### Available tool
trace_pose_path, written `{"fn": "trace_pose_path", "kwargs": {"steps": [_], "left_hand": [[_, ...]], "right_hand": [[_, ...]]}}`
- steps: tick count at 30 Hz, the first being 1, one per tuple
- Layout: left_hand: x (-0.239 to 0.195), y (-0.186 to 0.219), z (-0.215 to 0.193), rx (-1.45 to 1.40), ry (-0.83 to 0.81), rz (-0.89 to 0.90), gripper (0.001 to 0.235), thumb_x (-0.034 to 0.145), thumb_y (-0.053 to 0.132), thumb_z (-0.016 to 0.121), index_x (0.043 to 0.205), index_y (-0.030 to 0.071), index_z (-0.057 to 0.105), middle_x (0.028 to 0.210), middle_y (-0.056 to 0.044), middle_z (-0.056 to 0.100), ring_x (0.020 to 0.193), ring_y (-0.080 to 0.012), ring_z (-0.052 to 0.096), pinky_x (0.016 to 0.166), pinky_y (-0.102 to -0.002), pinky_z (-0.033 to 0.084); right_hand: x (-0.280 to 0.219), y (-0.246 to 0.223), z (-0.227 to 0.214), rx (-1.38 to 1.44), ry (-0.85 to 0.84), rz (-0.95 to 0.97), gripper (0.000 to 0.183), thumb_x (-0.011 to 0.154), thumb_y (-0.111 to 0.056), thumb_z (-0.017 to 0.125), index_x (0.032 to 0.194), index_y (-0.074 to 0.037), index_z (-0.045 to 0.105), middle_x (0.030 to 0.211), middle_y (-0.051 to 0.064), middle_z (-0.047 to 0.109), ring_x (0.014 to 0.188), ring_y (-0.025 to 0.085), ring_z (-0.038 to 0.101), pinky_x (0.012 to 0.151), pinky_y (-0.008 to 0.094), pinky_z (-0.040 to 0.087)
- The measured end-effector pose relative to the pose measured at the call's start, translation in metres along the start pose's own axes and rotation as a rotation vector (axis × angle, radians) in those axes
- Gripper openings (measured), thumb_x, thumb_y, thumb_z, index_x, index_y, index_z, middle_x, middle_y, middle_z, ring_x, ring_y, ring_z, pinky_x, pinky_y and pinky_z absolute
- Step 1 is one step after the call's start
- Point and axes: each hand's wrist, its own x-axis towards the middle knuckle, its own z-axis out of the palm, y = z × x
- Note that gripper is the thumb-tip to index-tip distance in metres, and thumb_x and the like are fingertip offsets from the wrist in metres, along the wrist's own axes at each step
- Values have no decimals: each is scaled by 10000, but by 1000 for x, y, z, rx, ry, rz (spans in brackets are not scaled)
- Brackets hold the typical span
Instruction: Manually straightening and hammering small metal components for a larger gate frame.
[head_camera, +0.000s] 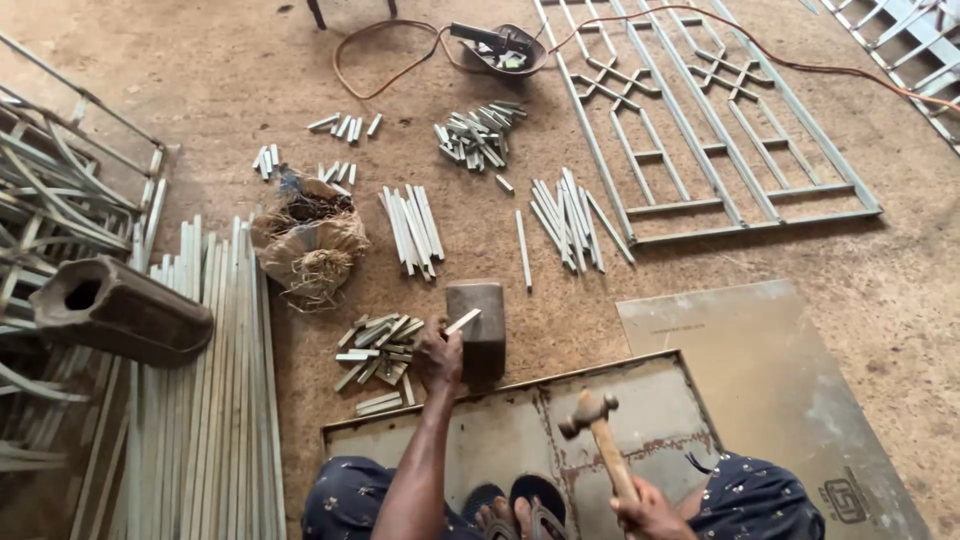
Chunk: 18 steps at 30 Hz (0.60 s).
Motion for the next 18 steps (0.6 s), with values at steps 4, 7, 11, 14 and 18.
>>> {"fn": "trace_pose_path", "kwargs": {"steps": [4, 7, 11, 14, 18], "left_hand": [[-1, 21, -12, -47, 36, 122, 240, 810, 170, 805, 1011, 62, 730, 932, -103, 717, 859, -268, 686, 756, -412, 558], [0, 38, -16, -172, 9, 92, 200, 805, 173, 811, 971, 78, 755, 940, -73, 715, 855, -227, 693, 740, -383, 574], [14, 37, 1, -273, -24, 60, 211, 809, 192, 817, 986, 90, 766, 964, -50, 712, 853, -196, 692, 710, -364, 593], [23, 23, 26, -432, -102, -80, 239, 851, 237, 793, 1042, 98, 755, 978, -47, 735, 821, -167, 699, 673, -337, 614], [23, 25, 29, -288, -209, -192, 306, 944, 338, 723, 1150, 113, 701, 1077, -56, 749, 769, -171, 693, 602, -317, 581]], "right_hand": [[12, 62, -25, 28, -21, 139, 472, 826, -148, 783, 1235, -61, 563, 637, 79, 596, 508, 176, 579, 455, 319, 466], [16, 59, -24, 76, -3, 230, 360, 871, -153, 789, 1062, 21, 538, 661, 87, 607, 499, 205, 571, 460, 344, 488], [16, 61, -27, 133, 3, 229, 320, 858, -151, 805, 994, -9, 552, 676, 96, 625, 521, 199, 587, 481, 340, 484], [19, 60, -32, 3, -7, 210, 330, 854, -194, 806, 1014, -3, 588, 693, 99, 665, 539, 181, 611, 500, 317, 483], [28, 70, -39, -60, 30, 256, 350, 860, -212, 810, 1039, -3, 594, 713, 87, 678, 537, 168, 587, 495, 312, 456]]}}
